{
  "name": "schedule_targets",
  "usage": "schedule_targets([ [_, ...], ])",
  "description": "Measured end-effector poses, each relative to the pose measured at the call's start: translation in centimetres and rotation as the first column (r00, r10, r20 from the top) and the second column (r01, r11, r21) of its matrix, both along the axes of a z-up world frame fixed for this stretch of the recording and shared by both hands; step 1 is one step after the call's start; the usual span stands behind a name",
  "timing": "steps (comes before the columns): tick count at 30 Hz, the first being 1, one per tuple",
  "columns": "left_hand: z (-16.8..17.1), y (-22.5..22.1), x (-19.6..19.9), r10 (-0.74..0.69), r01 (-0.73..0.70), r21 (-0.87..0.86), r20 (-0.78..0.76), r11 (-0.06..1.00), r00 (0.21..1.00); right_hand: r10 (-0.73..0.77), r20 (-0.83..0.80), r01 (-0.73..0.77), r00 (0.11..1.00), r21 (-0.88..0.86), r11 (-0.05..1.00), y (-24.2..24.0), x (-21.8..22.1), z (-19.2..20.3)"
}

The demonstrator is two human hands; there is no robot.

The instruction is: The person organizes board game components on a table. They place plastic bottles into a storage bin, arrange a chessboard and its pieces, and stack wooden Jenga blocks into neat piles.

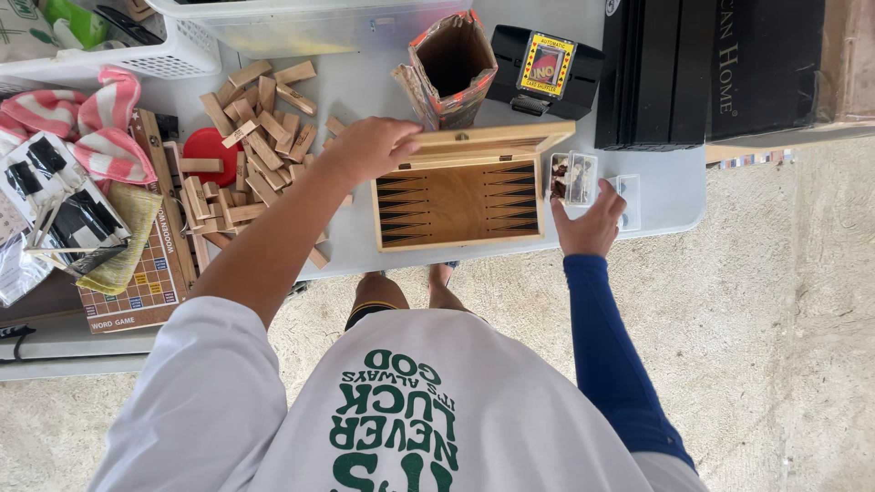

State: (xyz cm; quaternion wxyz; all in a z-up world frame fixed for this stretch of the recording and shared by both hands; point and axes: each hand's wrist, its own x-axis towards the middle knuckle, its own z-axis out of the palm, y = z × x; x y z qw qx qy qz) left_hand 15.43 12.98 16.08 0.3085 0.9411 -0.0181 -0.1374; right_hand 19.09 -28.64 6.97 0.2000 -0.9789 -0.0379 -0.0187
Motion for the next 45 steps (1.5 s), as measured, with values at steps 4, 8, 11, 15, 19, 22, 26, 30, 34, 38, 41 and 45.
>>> schedule_targets([
  [4,-0.4,-0.5,-0.8,0.052,-0.052,-0.006,0.273,0.999,0.961,0.011,-0.181,0.004,0.983,0.083,0.997,-0.3,1.8,-2.0],
  [8,-0.3,-0.7,-1.2,0.084,-0.124,0.062,0.445,0.99,0.892,-0.028,-0.106,0.051,0.994,0.216,0.975,-1.6,3.1,-4.9],
  [11,-0.4,-1.0,-2.3,0.06,-0.162,0.116,0.602,0.98,0.796,-0.139,-0.233,0.227,0.963,0.409,0.884,-2.6,3.4,-5.5],
  [15,-1.9,-4.2,-5.4,0.098,-0.096,-0.035,0.573,0.995,0.814,-0.089,-0.388,0.331,0.917,0.621,0.711,-3.8,1.7,-3.5],
  [19,-5.0,-10.2,-8.8,0.055,-0.057,-0.314,-0.013,0.948,0.998,0.016,-0.455,0.358,0.89,0.72,0.594,-3.3,-2.2,-0.7],
  [22,-7.9,-13.4,-8.8,0.039,-0.225,-0.421,-0.405,0.879,0.913,0.093,-0.536,0.449,0.839,0.779,0.437,-2.2,-4.7,1.1],
  [26,-11.7,-14.6,-9.1,0.01,-0.179,-0.536,-0.303,0.825,0.953,0.247,-0.686,0.601,0.684,0.722,0.342,0.2,-6.7,1.6],
  [30,-14.8,-14.2,-10.4,0.051,-0.437,-0.643,-0.527,0.629,0.848,0.28,-0.847,0.809,0.452,0.522,0.271,2.6,-5.9,-0.4],
  [34,-16.2,-13.6,-10.7,0.085,-0.719,-0.53,-0.776,0.45,0.625,0.296,-0.845,0.779,0.446,0.529,0.337,4.8,-4.0,-4.0],
  [38,-15.2,-12.6,-9.8,0.112,-0.813,-0.452,-0.846,0.366,0.521,0.273,-0.879,0.793,0.391,0.472,0.386,6.8,-1.6,-6.4],
  [41,-13.1,-12.2,-9.4,0.079,-0.831,-0.411,-0.879,0.375,0.47,0.279,-0.887,0.773,0.367,0.458,0.439,7.9,-0.2,-6.6],
  [45,-10.4,-12.1,-9.2,0.061,-0.843,-0.404,-0.89,0.357,0.452,0.289,-0.901,0.781,0.323,0.426,0.456,8.4,0.6,-6.1],
])
